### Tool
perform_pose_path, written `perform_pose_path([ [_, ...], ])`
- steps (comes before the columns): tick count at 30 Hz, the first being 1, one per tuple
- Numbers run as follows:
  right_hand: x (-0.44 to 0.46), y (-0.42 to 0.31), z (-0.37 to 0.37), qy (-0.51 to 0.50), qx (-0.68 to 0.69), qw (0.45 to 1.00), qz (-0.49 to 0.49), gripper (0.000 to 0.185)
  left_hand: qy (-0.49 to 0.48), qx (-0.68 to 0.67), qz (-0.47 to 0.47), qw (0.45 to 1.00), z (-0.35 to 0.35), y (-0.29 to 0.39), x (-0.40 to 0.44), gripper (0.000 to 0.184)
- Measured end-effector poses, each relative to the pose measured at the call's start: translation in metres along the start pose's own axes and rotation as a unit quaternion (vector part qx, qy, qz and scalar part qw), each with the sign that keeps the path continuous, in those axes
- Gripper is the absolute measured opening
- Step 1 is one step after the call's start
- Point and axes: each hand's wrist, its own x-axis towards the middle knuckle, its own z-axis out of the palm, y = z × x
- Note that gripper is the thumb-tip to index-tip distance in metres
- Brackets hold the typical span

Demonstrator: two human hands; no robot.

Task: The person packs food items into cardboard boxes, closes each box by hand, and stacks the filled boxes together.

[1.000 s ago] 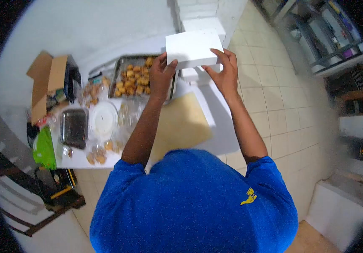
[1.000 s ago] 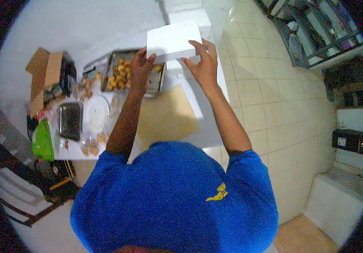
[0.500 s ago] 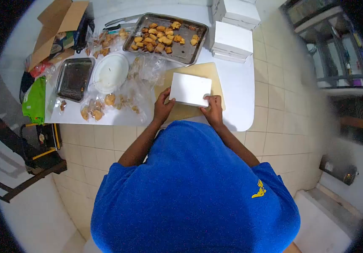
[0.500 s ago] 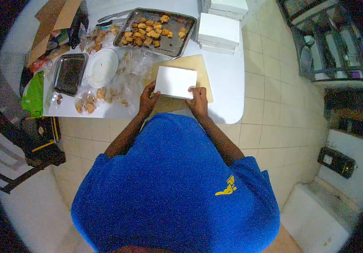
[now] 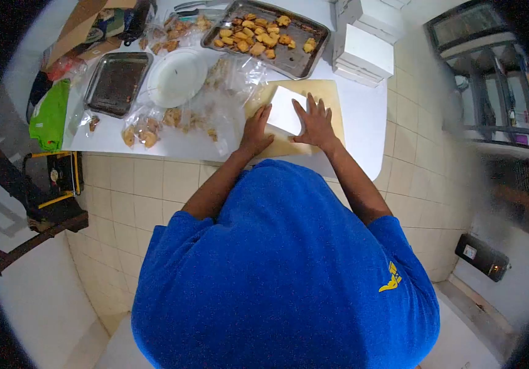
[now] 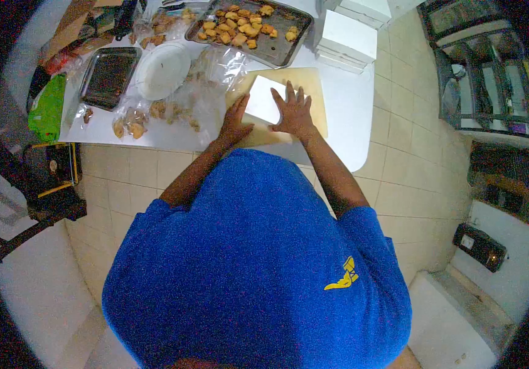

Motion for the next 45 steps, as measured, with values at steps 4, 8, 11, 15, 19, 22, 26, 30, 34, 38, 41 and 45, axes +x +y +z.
perform_pose_path([
  [4,0.007,0.0,0.001,-0.027,-0.003,1.0,0.003,0.108,0.024,0.004,0.001,1.0,0.01,-0.01,-0.001,0.099],
  [8,0.007,-0.004,-0.004,-0.055,0.017,0.998,0.012,0.107,0.06,0.012,-0.032,0.998,0.012,0.002,-0.002,0.107],
  [11,0.002,-0.006,-0.002,-0.043,0.028,0.999,0.013,0.106,0.078,-0.036,-0.058,0.995,0.012,0.007,-0.003,0.113],
  [15,0.001,-0.008,-0.002,-0.038,0.026,0.999,0.011,0.105,0.082,-0.053,-0.069,0.993,0.011,0.003,-0.004,0.119],
  [19,0.002,-0.005,-0.003,-0.037,0.025,0.999,0.003,0.105,0.081,-0.052,-0.073,0.993,0.01,0.004,-0.004,0.123],
  [22,0.001,-0.001,-0.003,-0.014,0.014,1.0,-0.01,0.106,0.073,-0.068,-0.088,0.991,0.011,-0.001,-0.004,0.125],
  [26,0.003,0.0,-0.004,-0.02,0.039,0.999,-0.01,0.105,0.036,-0.028,-0.149,0.988,0.012,-0.002,-0.002,0.13],
  [30,0.006,-0.001,-0.01,-0.056,0.048,0.997,0.0,0.104,0.065,-0.035,-0.09,0.993,0.011,-0.006,-0.002,0.134],
  [34,0.006,0.0,-0.009,-0.061,0.056,0.997,-0.004,0.105,0.073,-0.063,-0.085,0.992,0.017,-0.015,-0.004,0.134],
  [38,0.007,0.002,-0.013,-0.07,0.06,0.996,-0.016,0.102,0.078,-0.074,-0.092,0.99,0.015,-0.011,0.0,0.132],
  [41,0.008,0.001,-0.027,-0.101,0.117,0.988,-0.02,0.101,0.097,-0.046,-0.068,0.992,0.02,-0.018,-0.002,0.129],
  [45,0.02,0.022,-0.02,-0.125,0.191,0.971,-0.069,0.098,0.107,0.039,-0.052,0.992,0.017,-0.015,-0.002,0.126],
])
